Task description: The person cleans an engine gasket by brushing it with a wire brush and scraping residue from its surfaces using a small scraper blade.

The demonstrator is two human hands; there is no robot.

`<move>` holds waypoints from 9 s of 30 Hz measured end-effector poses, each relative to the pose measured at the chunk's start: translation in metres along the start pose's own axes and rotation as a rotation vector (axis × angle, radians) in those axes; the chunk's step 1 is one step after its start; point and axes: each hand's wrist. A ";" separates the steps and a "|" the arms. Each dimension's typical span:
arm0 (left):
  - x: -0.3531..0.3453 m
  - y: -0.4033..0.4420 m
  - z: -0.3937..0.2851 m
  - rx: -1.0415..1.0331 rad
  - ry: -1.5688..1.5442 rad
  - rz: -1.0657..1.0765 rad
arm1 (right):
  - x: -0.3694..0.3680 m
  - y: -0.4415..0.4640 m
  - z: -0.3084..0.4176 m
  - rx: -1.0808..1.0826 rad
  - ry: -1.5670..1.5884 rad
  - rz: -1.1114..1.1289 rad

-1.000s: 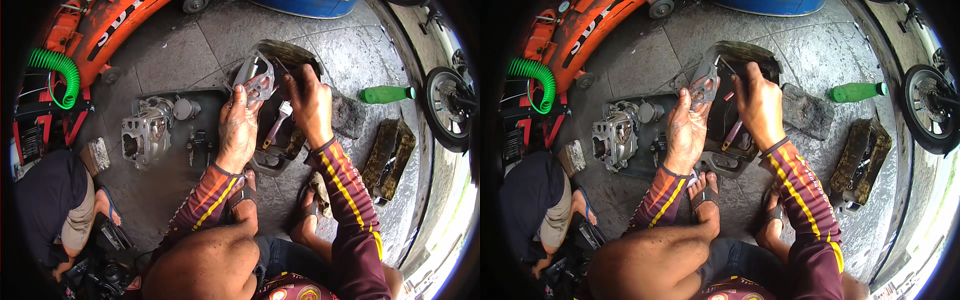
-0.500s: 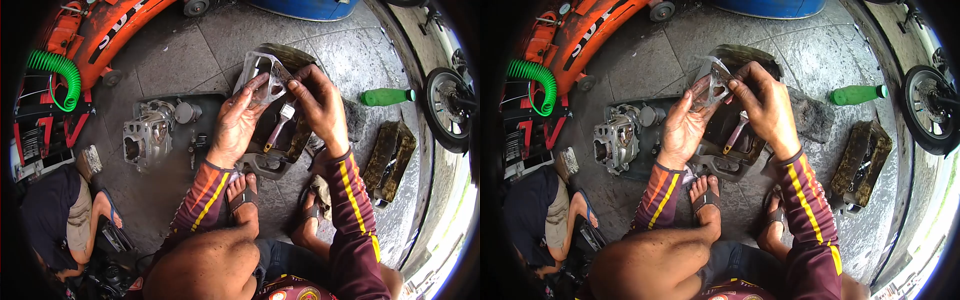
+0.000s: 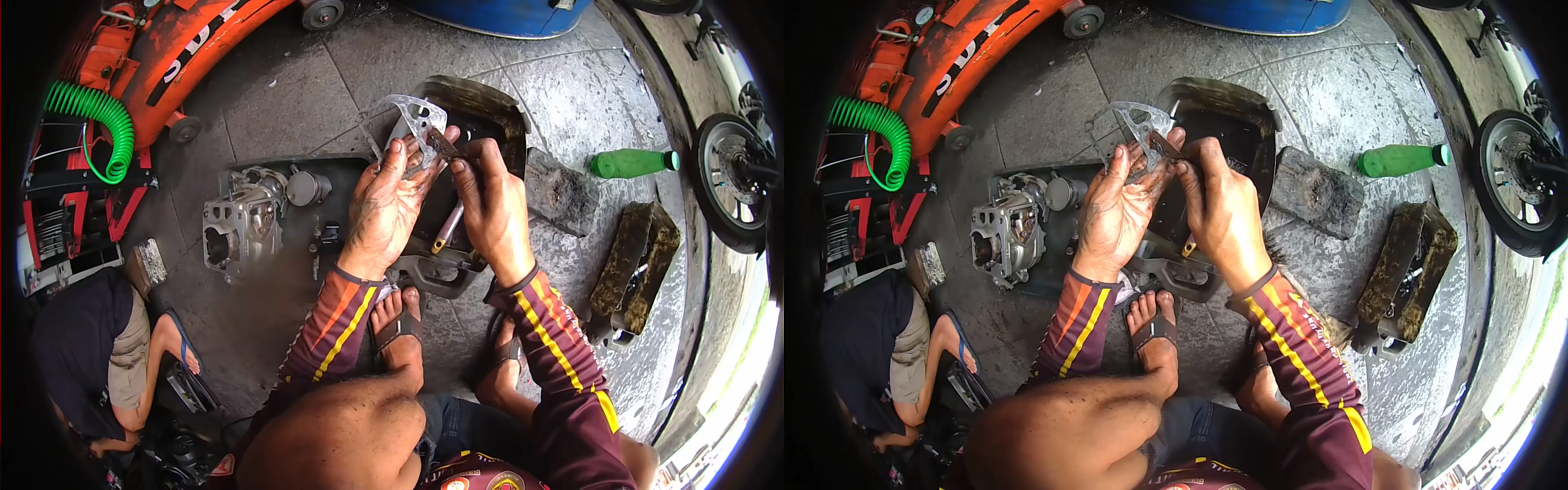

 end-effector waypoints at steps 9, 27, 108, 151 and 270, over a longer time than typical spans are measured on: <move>-0.001 0.002 0.002 -0.041 -0.109 0.020 | -0.011 -0.006 0.000 -0.050 0.085 -0.014; -0.002 0.002 0.001 -0.061 -0.120 -0.013 | -0.011 -0.008 0.002 -0.112 0.067 -0.025; -0.013 -0.001 0.013 0.000 -0.032 -0.047 | -0.010 -0.003 0.001 -0.092 0.062 -0.092; -0.010 -0.005 0.010 -0.081 -0.098 -0.063 | -0.005 0.000 -0.004 0.001 -0.047 -0.130; -0.016 -0.010 0.013 -0.074 0.054 -0.116 | -0.010 -0.002 0.008 -0.152 0.113 0.005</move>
Point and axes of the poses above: each hand's wrist, its own y-axis towards the middle knuckle, its own x-axis out of the back of the hand, z = x × y, and after that the axes turned 6 degrees about -y, right-handed
